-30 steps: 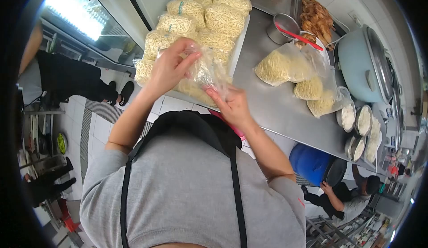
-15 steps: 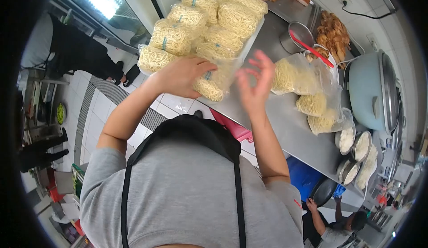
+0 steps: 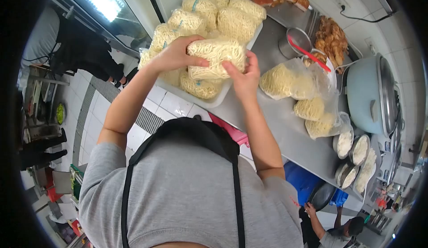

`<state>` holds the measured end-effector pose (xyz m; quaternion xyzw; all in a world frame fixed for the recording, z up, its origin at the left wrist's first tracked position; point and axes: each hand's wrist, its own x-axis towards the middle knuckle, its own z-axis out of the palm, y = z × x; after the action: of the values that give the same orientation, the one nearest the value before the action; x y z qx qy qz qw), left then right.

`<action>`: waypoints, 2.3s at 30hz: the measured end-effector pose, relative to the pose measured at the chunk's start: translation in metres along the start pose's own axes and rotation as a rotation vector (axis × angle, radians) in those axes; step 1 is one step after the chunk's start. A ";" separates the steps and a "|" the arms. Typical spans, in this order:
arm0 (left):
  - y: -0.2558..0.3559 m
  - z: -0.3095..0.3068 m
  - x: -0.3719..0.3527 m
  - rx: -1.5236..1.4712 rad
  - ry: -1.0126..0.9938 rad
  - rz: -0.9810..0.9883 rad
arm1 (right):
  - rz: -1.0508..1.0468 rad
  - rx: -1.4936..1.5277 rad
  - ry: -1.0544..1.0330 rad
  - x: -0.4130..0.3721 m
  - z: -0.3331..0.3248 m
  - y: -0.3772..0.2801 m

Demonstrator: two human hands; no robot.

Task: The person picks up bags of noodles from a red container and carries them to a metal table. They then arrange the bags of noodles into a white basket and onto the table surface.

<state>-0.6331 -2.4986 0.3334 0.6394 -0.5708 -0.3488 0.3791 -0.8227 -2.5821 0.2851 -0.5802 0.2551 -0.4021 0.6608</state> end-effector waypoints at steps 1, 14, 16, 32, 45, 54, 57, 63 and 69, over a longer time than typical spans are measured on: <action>0.002 0.004 0.001 0.006 0.014 0.012 | -0.016 -0.002 -0.010 0.001 0.006 -0.004; -0.011 -0.092 0.049 -0.001 0.166 0.266 | 0.082 0.328 0.164 0.030 0.007 -0.006; -0.024 -0.108 0.071 -0.002 0.092 0.278 | 0.166 0.115 0.153 0.030 0.007 -0.008; -0.020 -0.085 0.029 0.760 -0.078 0.261 | -0.292 0.122 0.224 0.098 0.020 -0.066; -0.024 -0.099 0.003 0.501 0.150 0.186 | -0.181 -1.157 -0.770 0.169 0.121 -0.020; -0.056 -0.100 0.065 0.479 0.091 0.404 | -0.067 -0.756 -0.271 0.123 0.081 0.005; -0.062 -0.096 0.068 0.537 0.003 0.360 | 0.086 -0.694 -0.189 0.113 0.078 0.012; -0.044 -0.093 0.065 0.656 0.026 0.255 | -0.504 -1.319 0.032 0.135 0.013 -0.022; -0.027 -0.063 0.039 0.767 0.124 0.562 | -0.161 -1.666 -0.082 0.122 0.023 -0.011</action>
<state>-0.5614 -2.5302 0.3384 0.5737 -0.7854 0.0415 0.2288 -0.7403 -2.6706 0.3164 -0.9093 0.4022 -0.1066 -0.0063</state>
